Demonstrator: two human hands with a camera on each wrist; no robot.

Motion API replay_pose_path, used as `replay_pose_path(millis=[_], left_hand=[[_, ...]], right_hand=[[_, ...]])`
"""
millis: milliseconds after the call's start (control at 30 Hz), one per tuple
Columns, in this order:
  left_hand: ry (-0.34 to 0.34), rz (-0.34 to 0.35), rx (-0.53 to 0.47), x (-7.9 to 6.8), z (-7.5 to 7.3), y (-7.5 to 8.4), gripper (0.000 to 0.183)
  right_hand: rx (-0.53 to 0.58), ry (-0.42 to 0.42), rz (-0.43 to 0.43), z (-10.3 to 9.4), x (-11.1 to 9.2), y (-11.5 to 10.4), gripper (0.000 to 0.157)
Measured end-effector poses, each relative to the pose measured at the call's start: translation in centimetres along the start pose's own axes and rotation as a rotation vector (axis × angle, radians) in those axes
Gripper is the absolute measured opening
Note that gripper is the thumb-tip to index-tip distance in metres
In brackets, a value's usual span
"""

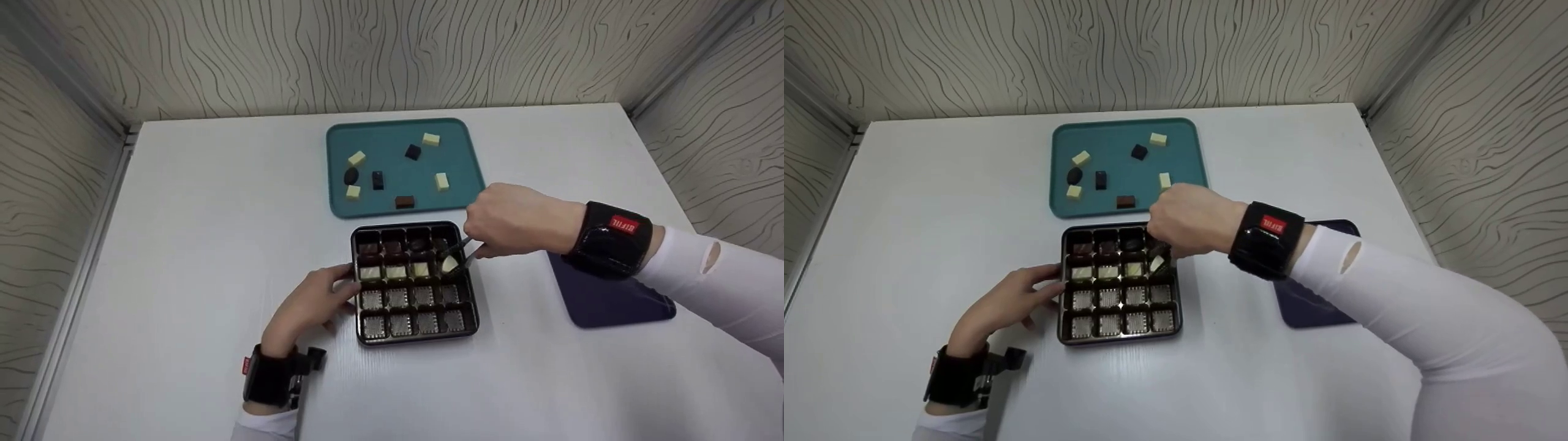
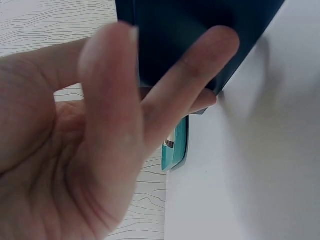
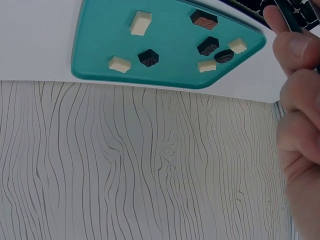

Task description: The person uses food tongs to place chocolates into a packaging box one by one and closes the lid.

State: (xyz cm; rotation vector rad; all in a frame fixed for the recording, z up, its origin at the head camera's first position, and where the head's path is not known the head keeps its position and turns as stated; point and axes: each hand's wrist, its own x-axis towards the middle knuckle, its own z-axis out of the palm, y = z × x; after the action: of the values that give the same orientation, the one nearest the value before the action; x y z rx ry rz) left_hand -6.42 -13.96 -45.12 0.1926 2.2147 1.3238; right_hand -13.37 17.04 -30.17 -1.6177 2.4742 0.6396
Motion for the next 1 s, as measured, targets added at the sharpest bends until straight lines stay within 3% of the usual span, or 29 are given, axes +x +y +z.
replay_pose_path(millis=[300, 667, 1000], left_hand=[[0.003, 0.034, 0.028, 0.1, -0.1, -0.1, 0.052], [-0.009, 0.027, -0.029, 0.0, -0.2, -0.2, 0.050], [-0.013, 0.016, -0.027, 0.0, -0.2, 0.0, 0.049]], right_hand=[[-0.076, -0.035, -0.039, -0.1, 1.6, -0.3, 0.045], [-0.122, -0.080, -0.060, 0.6, 3.9, -1.4, 0.052], [-0.111, -0.073, -0.037, 1.6, 4.1, -2.0, 0.034]])
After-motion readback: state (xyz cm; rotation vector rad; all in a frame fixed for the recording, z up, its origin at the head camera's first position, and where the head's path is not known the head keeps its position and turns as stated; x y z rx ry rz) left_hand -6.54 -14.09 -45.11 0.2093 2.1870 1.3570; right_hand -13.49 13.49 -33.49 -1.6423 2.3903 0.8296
